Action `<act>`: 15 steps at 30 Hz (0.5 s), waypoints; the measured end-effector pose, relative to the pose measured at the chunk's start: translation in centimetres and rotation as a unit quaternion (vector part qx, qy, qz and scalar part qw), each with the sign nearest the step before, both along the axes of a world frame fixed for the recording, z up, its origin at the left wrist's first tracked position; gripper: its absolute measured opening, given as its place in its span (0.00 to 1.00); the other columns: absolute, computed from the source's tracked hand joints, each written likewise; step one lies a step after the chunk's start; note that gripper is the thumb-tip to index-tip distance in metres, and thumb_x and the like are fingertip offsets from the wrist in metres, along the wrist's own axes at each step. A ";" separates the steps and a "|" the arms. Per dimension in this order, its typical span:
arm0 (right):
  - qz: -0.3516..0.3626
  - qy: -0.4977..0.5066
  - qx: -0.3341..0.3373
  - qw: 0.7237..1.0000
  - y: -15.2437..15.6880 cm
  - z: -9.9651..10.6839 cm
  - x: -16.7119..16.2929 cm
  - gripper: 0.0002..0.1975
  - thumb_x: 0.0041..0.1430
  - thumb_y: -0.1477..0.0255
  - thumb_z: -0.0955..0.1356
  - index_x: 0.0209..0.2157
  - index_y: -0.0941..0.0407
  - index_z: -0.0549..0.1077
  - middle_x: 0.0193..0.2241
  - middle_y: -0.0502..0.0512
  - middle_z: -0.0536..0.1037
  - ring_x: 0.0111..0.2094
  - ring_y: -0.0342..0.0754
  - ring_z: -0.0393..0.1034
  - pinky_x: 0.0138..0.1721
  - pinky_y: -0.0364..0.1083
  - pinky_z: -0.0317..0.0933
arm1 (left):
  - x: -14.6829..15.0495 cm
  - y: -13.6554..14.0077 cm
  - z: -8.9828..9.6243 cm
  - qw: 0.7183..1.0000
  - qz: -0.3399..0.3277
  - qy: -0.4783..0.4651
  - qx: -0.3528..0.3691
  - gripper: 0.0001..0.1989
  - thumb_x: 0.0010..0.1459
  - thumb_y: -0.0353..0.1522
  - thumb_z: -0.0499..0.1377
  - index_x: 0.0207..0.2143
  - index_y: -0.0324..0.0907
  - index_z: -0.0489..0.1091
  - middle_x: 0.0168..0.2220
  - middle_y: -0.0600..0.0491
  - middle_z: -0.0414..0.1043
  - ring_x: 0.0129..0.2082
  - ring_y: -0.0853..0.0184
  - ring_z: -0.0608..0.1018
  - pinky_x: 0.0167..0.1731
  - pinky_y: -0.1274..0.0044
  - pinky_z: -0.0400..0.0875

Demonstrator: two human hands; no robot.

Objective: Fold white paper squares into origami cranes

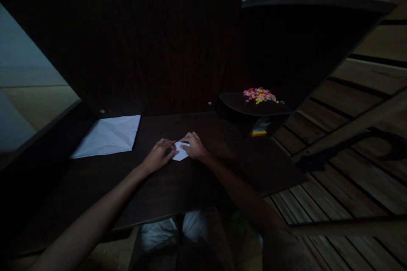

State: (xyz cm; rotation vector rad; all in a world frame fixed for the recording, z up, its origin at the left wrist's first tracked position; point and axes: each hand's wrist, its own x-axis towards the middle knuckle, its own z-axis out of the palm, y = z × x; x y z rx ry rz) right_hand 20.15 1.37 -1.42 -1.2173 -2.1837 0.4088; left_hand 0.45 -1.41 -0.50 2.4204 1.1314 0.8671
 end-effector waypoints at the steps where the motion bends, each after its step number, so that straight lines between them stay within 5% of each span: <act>1: 0.002 0.007 -0.001 1.000 0.1 -0.1 0.0 0.10 0.53 0.78 0.70 0.38 0.56 0.79 0.32 0.55 0.74 0.37 0.48 0.66 0.41 0.48 0.60 | 0.1 0.0 0.0 1.000 0.000 -0.001 -0.004 0.05 0.58 0.34 0.58 0.33 0.41 0.71 0.46 0.45 0.74 0.47 0.57 0.71 0.49 0.63 0.65; 6: 0.026 0.033 -0.018 0.999 0.4 -0.1 0.2 0.10 0.54 0.81 0.68 0.37 0.58 0.79 0.31 0.54 0.74 0.32 0.44 0.68 0.34 0.43 0.61 | 0.1 0.1 0.0 1.000 0.004 0.011 -0.016 0.07 0.58 0.34 0.58 0.38 0.41 0.69 0.44 0.47 0.73 0.47 0.59 0.72 0.50 0.65 0.66; 15: 0.079 -0.049 0.023 0.995 -0.3 1.0 0.8 0.09 0.54 0.80 0.68 0.35 0.58 0.80 0.33 0.55 0.76 0.34 0.45 0.70 0.38 0.43 0.62 | 0.0 0.1 -0.5 0.998 0.004 0.050 0.039 0.14 0.61 0.36 0.56 0.48 0.42 0.66 0.45 0.48 0.72 0.47 0.61 0.71 0.49 0.69 0.67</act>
